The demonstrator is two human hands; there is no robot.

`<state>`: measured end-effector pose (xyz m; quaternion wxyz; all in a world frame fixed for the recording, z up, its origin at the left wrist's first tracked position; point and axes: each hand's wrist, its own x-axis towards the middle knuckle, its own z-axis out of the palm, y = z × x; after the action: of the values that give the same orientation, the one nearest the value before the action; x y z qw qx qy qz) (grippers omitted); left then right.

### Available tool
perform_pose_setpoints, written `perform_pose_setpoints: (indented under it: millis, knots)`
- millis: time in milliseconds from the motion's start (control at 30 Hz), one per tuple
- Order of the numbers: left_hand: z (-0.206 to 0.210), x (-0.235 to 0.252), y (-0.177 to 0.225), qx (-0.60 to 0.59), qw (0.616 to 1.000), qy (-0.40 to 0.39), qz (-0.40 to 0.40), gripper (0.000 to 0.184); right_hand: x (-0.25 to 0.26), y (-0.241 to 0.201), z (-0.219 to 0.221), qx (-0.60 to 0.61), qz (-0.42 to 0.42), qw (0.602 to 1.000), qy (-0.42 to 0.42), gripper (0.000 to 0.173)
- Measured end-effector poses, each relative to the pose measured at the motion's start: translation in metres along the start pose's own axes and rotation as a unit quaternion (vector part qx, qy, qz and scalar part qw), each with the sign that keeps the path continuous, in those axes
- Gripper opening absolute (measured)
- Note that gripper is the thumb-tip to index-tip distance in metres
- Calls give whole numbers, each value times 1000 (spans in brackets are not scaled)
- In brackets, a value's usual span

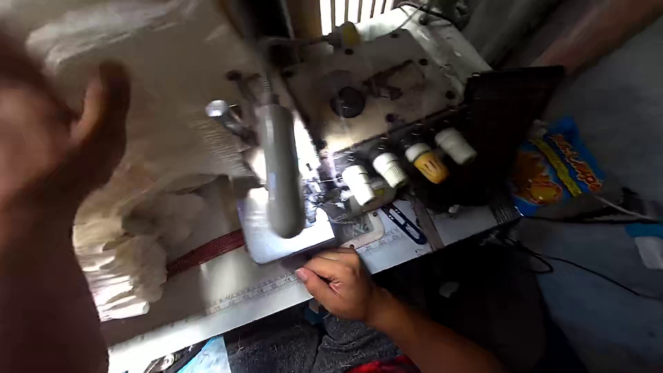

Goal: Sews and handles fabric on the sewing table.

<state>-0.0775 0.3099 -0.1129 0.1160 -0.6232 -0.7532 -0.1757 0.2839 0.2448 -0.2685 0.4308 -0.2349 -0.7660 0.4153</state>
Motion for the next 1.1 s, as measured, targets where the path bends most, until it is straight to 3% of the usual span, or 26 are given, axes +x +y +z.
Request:
perform_pose_setpoints:
  millis: [67,100,167,267,333,500,733,900,1000,1100]
  knots:
    - [0,39,-6,62,988,80,113,73,1,1,-1,-9,2,1000,-6,32]
    - [-7,53,9,92,985,60,129,69,1,1,-2,-13,2,1000,-8,33]
    - [-13,73,45,109,984,-65,124,55,0,0,-3,-22,4,1000,-13,34]
    - [27,94,13,160,946,-208,192,60,1,1,-3,-23,-2,1000,-17,34]
    - [39,95,-2,161,941,-245,171,63,0,1,-3,-19,-1,1000,-17,33]
    - [-32,48,24,74,981,-128,123,55,-3,3,-4,-29,5,999,-21,34]
    - [-140,-82,-20,97,968,-230,33,27,-4,-1,-5,-26,12,999,-24,33]
    - [-133,-146,-50,37,981,-173,85,20,-6,-3,-4,-39,13,999,-17,34]
    - [-111,-142,-51,45,984,-141,102,31,-6,-4,-3,-60,16,998,-19,35]
    - [-85,-126,-70,72,978,-160,112,30,-6,-6,0,-86,10,996,-21,36]
